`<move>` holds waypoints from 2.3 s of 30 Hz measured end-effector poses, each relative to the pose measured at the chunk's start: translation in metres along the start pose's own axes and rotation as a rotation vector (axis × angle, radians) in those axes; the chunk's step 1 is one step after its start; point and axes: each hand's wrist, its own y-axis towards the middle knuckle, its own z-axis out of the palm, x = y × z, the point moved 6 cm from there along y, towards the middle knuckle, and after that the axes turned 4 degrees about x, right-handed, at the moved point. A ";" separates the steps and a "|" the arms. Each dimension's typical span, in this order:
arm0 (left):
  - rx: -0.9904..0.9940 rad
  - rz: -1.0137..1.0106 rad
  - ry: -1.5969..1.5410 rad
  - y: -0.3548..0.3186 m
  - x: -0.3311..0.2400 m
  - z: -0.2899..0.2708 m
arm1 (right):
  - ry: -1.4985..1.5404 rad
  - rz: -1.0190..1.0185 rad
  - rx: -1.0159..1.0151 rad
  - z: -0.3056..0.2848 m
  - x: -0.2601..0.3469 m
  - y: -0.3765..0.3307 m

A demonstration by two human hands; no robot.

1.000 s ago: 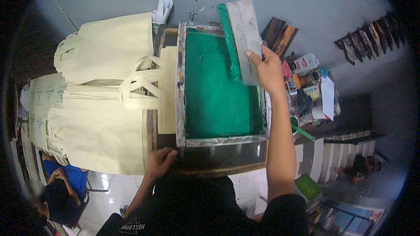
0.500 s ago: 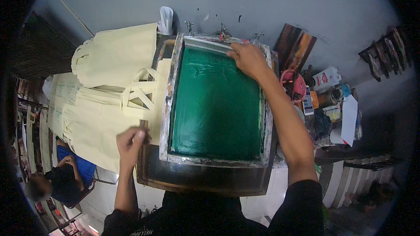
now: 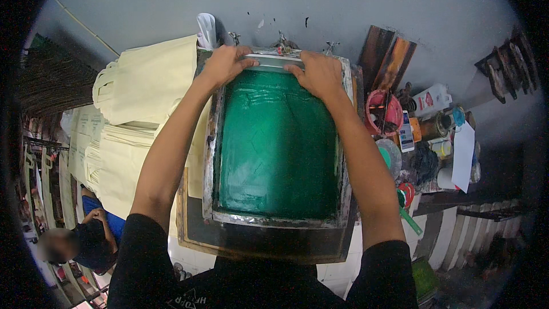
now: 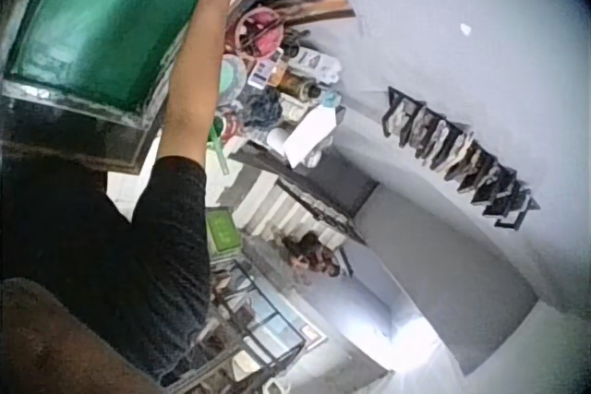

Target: The person performs screen printing on yellow tote bags, placing each bag on the printing frame, pulling a squeegee across the screen to apply green ink, and then lifting the frame to reveal the printed design. The person repeats this for several bags and occasionally stirs the green ink in a container.

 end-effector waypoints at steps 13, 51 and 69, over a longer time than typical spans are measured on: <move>-0.002 0.047 -0.093 -0.081 -0.007 0.027 | 0.066 -0.096 -0.069 -0.011 0.033 -0.082; -0.741 0.203 -0.369 -0.330 -0.067 -0.008 | -0.016 -0.222 -0.570 -0.165 0.110 -0.274; 0.103 -0.434 0.270 -0.233 0.046 0.036 | -0.032 0.185 -0.584 -0.336 0.075 -0.102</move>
